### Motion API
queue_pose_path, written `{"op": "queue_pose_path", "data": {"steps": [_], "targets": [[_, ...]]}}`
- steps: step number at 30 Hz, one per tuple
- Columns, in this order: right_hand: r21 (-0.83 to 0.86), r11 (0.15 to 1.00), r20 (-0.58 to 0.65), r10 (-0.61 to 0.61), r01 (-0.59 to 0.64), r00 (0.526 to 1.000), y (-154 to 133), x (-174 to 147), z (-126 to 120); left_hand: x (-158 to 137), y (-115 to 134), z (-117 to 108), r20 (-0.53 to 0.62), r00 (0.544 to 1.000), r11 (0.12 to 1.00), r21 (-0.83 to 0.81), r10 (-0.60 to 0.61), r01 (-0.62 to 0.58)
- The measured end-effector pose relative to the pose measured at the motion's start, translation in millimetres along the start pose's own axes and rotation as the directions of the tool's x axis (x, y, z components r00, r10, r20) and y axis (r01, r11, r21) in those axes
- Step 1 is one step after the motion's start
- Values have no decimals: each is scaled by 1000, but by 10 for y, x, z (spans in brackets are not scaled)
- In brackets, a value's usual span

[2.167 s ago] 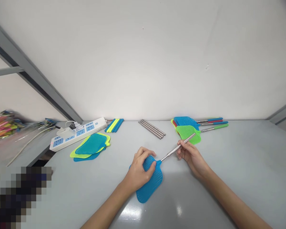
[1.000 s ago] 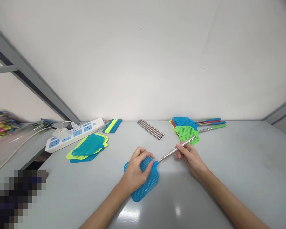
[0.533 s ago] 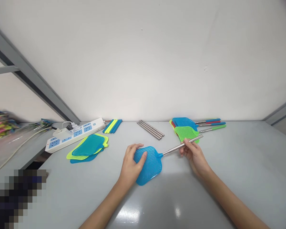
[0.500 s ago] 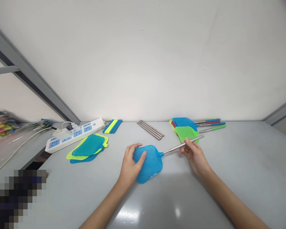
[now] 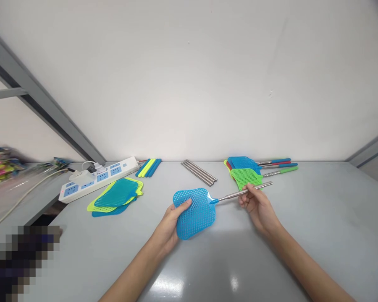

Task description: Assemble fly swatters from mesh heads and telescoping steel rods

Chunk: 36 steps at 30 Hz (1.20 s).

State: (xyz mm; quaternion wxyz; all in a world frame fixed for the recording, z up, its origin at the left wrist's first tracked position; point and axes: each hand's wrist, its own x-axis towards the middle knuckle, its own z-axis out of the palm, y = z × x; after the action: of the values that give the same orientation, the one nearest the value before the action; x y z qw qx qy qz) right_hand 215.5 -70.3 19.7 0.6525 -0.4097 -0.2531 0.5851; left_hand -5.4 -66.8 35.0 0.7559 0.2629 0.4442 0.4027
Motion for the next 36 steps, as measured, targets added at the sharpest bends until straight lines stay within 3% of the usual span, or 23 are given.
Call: {"op": "queue_pose_path", "data": {"steps": [6,11,14,28,36], "targets": [[-20,1000,-17,-21,21,1000,-22,-33,28,-75,-6,16,136,977,983,-58,-165,175],[-172,984,-15,50,-52,999,28,-30,11,-90,-101,48,148,954,951,-132,-261,281],[-145,987,31,74,-69,997,101,-21,-6,-94,-212,82,186,925,915,-175,-333,364],[-56,983,31,176,-174,984,158,-86,76,-140,-278,99,37,911,885,-225,-410,407],[-37,984,62,177,-175,982,193,-154,95,-185,-212,137,37,904,874,-244,-425,421]]}}
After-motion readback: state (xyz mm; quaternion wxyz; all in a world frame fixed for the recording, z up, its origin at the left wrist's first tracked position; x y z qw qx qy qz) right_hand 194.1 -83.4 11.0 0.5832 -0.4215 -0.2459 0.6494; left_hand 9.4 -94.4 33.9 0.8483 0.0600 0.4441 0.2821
